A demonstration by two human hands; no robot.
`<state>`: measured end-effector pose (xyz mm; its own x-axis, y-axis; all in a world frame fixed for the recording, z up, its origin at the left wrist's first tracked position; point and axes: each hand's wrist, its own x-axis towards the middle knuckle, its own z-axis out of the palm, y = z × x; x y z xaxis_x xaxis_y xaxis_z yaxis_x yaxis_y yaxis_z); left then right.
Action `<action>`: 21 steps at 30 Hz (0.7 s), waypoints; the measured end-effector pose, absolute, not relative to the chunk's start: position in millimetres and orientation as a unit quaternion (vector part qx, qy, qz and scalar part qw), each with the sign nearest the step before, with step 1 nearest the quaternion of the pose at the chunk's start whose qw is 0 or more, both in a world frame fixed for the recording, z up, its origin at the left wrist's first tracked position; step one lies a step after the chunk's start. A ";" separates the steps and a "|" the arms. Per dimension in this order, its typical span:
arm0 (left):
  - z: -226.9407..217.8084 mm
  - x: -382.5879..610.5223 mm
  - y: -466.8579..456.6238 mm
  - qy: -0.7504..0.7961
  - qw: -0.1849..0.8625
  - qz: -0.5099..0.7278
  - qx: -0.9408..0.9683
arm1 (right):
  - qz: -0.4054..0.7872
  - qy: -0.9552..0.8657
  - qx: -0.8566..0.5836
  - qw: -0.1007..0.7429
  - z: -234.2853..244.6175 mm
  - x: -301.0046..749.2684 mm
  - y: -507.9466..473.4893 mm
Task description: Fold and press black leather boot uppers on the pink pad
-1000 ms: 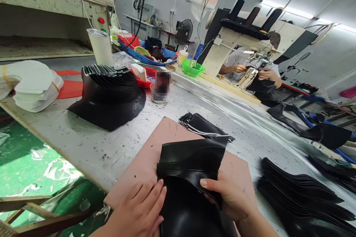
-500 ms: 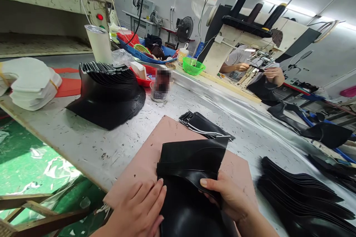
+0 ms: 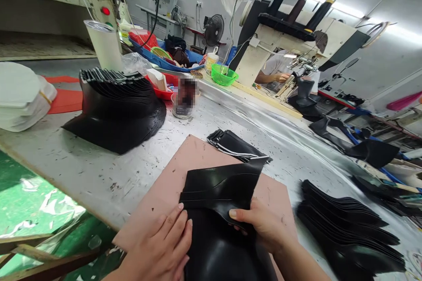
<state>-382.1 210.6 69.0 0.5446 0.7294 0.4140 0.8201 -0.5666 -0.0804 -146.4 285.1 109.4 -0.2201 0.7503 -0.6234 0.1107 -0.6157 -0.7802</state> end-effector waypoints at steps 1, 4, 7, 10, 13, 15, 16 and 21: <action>69.4 -381.9 211.0 -0.444 0.132 -0.170 -0.870 | 0.684 -0.374 -0.580 0.237 110.2 -146.8 286.1; 72.6 -380.0 214.2 -0.438 0.122 -0.169 -0.875 | 0.666 -0.383 -0.592 0.244 110.8 -147.2 289.2; 77.4 -373.2 221.3 -0.447 0.113 -0.166 -0.872 | 0.642 -0.409 -0.607 0.228 107.2 -145.5 291.7; 81.8 -361.7 232.5 -0.455 0.109 -0.115 -0.876 | 0.621 -0.438 -0.614 0.214 102.6 -143.0 293.8; 84.7 -351.9 244.1 -0.457 0.086 -0.055 -0.883 | 0.588 -0.485 -0.609 0.219 102.8 -141.5 297.4; 85.7 -349.1 249.6 -0.460 0.068 -0.050 -0.884 | 0.562 -0.533 -0.597 0.209 107.2 -141.1 301.9; 85.9 -348.8 251.4 -0.459 0.065 -0.054 -0.884 | 0.554 -0.553 -0.590 0.197 110.2 -141.1 304.9; 81.8 -350.3 254.2 -0.461 0.075 -0.071 -0.881 | 0.540 -0.591 -0.577 0.162 123.7 -140.2 322.1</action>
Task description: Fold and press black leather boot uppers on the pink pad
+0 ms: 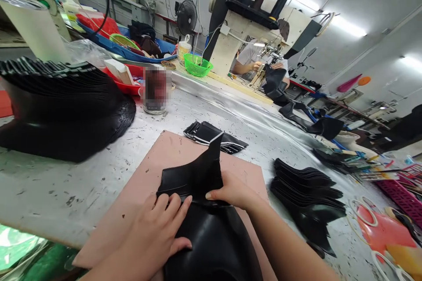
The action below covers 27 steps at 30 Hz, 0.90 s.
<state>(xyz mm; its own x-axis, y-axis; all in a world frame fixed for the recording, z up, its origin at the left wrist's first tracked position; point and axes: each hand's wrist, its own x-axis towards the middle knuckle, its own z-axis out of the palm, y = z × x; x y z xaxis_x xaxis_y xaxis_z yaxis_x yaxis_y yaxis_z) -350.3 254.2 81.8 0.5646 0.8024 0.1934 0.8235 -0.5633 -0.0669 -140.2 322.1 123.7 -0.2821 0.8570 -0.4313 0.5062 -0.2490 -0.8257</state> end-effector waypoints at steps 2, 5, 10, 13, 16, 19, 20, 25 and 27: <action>79.0 -350.2 254.5 -0.466 0.078 -0.073 -0.878 | 0.527 -0.599 -0.584 0.153 124.7 -139.5 326.0; 78.4 -348.6 255.7 -0.448 0.076 -0.084 -0.887 | 0.517 -0.606 -0.587 0.145 122.8 -138.5 326.5; 84.5 -340.2 257.2 -0.398 0.072 -0.083 -0.911 | 0.515 -0.619 -0.574 0.147 119.7 -136.7 322.9; 84.2 -333.2 256.3 -0.417 0.078 -0.101 -0.900 | 0.496 -0.626 -0.584 0.141 119.1 -136.3 320.4; 80.4 -326.4 255.0 -0.400 0.093 -0.130 -0.902 | 0.452 -0.637 -0.609 0.138 117.5 -136.4 316.8; 77.8 -319.3 254.7 -0.373 0.118 -0.139 -0.910 | 0.397 -0.647 -0.639 0.128 114.4 -136.4 314.0; 77.9 -317.1 255.1 -0.371 0.124 -0.137 -0.910 | 0.381 -0.650 -0.647 0.122 113.4 -136.2 313.7; 79.0 -310.5 258.6 -0.365 0.123 -0.119 -0.915 | 0.349 -0.650 -0.668 0.099 112.6 -126.3 315.8; 77.5 -310.4 258.6 -0.363 0.123 -0.120 -0.916 | 0.379 -0.645 -0.657 0.093 115.2 -118.0 315.7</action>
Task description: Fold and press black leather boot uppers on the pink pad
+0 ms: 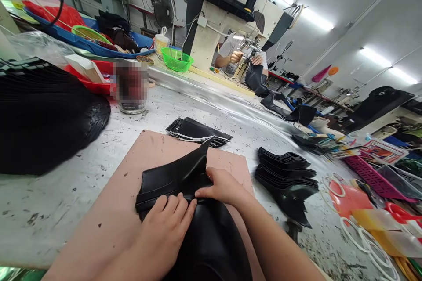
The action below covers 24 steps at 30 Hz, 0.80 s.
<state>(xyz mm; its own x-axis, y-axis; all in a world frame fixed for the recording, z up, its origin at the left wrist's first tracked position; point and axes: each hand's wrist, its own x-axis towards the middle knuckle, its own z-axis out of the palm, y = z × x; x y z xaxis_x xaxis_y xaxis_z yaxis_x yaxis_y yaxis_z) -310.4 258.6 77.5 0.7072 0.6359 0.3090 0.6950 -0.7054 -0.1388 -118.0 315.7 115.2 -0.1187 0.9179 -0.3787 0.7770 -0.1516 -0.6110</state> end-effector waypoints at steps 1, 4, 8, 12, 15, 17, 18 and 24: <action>76.5 -310.5 258.2 -0.364 0.126 -0.126 -0.914 | 0.403 -0.641 -0.647 0.092 116.7 -113.9 314.9; 74.3 -310.9 256.1 -0.366 0.138 -0.148 -0.908 | 0.478 -0.619 -0.616 0.095 120.0 -106.5 309.7; 73.9 -310.6 255.2 -0.373 0.136 -0.146 -0.906 | 0.537 -0.591 -0.593 0.107 120.8 -110.9 302.4; 72.1 -310.5 255.5 -0.375 0.124 -0.125 -0.910 | 0.520 -0.595 -0.601 0.115 122.5 -117.8 300.3; 71.7 -310.1 254.9 -0.384 0.116 -0.116 -0.909 | 0.476 -0.626 -0.603 0.136 122.5 -120.2 300.4; 73.1 -309.6 254.7 -0.385 0.117 -0.117 -0.908 | 0.441 -0.646 -0.605 0.149 120.4 -121.6 300.2; 74.1 -309.3 254.7 -0.385 0.119 -0.117 -0.908 | 0.426 -0.654 -0.606 0.152 118.8 -122.3 299.9; 75.9 -306.1 256.8 -0.340 0.106 -0.123 -0.926 | 0.370 -0.672 -0.629 0.127 112.8 -122.7 295.8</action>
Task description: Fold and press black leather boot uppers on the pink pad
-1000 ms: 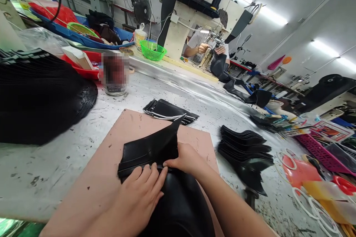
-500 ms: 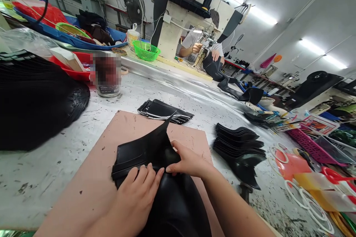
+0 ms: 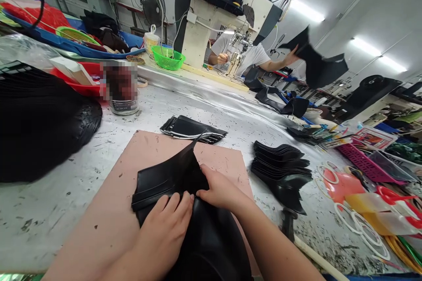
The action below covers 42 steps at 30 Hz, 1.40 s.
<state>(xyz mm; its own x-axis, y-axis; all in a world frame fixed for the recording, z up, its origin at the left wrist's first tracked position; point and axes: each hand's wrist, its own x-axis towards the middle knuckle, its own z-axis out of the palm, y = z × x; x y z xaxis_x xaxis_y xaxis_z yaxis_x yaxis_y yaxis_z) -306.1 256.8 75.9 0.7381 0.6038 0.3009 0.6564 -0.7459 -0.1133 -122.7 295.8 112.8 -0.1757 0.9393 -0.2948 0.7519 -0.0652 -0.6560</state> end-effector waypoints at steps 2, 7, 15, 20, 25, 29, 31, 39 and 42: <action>75.5 -304.5 258.1 -0.330 0.107 -0.120 -0.930 | 0.371 -0.669 -0.633 0.116 113.4 -121.5 294.7; 79.7 -302.3 262.5 -0.334 0.105 -0.114 -0.930 | 0.408 -0.645 -0.633 0.127 115.2 -116.1 295.6; 80.5 -302.9 261.8 -0.322 0.115 -0.149 -0.928 | 0.463 -0.571 -0.663 0.144 114.5 -118.0 294.0; 78.7 -301.9 260.8 -0.322 0.122 -0.148 -0.927 | 0.368 -0.602 -0.696 0.136 128.6 -132.8 287.8; 79.9 -302.4 260.8 -0.329 0.110 -0.142 -0.927 | 0.359 -0.617 -0.691 0.114 132.9 -128.9 288.5; 83.4 -301.1 261.5 -0.336 0.109 -0.127 -0.927 | 0.342 -0.626 -0.695 0.094 128.4 -120.0 292.4; 85.5 -300.3 261.9 -0.337 0.105 -0.118 -0.928 | 0.333 -0.628 -0.698 0.090 125.2 -118.4 294.1; 88.0 -293.3 267.7 -0.340 0.088 -0.106 -0.930 | 0.355 -0.605 -0.702 0.120 115.1 -108.9 299.8; 88.9 -288.8 270.3 -0.335 0.087 -0.099 -0.933 | 0.433 -0.568 -0.686 0.139 115.1 -94.8 303.0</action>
<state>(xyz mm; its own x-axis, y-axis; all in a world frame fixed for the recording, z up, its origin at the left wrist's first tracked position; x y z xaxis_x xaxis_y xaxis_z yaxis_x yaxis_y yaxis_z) -288.8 270.3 88.9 0.7554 0.6084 0.2433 0.6430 -0.7597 -0.0968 -94.8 303.0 115.1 -0.0205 0.8998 -0.4358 0.6589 -0.3157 -0.6828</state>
